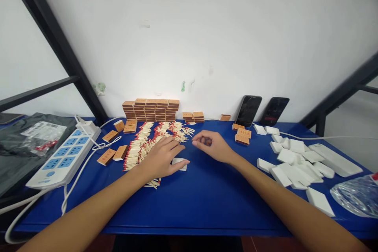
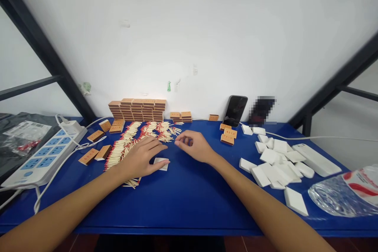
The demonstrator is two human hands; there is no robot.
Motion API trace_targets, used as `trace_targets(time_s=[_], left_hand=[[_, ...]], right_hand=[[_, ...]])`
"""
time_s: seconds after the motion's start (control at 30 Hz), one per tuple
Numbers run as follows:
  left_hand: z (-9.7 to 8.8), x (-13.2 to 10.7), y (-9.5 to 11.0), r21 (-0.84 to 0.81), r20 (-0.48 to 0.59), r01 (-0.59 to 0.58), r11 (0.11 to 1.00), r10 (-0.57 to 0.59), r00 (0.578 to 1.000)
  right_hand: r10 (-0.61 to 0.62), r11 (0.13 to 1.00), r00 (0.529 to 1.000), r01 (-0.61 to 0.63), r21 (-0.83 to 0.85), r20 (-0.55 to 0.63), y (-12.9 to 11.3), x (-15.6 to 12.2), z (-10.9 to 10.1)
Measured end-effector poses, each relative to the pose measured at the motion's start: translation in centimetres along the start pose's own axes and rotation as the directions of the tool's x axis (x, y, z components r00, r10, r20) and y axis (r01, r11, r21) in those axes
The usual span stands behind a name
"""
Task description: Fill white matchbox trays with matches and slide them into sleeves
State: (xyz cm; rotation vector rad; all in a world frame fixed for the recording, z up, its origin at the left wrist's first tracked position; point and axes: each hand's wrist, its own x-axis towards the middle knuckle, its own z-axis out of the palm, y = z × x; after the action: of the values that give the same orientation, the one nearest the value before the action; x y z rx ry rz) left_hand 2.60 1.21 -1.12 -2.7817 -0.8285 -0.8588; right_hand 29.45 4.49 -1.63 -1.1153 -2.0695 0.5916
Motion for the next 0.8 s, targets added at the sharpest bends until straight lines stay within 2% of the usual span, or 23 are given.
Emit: trace_targets(time_s=[0.1,0.2,0.3,0.53,0.8], left_hand=[[-0.5,0.0,0.0,0.010,0.078,-0.046,0.999,0.045,0.996],[-0.8,0.0,-0.1,0.016,0.130,-0.052,0.999,0.049,0.990],[-1.1,-0.1,-0.3,-0.011,0.140,-0.035,0.999,0.036,0.990],[-1.7,-0.3,-0.7,-0.041,0.196,0.009,0.999,-0.001,0.981],[-1.7,0.0,-0.5,-0.031,0.312,0.053,0.998,-0.041,0.949]], right_hand=[[0.011,0.994,0.998,-0.017,-0.110,-0.058,2.5,2.9,-0.6],[0.015,0.979,1.000,-0.020,-0.201,-0.026,4.5,5.9,-0.6],[0.033,0.963,0.999,-0.029,-0.268,0.008,5.7,7.7,-0.1],[0.105,0.928,0.995,-0.097,-0.361,0.002,6.7,8.3,0.5],[0.156,0.924,0.983,-0.113,-0.365,0.091,6.3,7.6,-0.2]])
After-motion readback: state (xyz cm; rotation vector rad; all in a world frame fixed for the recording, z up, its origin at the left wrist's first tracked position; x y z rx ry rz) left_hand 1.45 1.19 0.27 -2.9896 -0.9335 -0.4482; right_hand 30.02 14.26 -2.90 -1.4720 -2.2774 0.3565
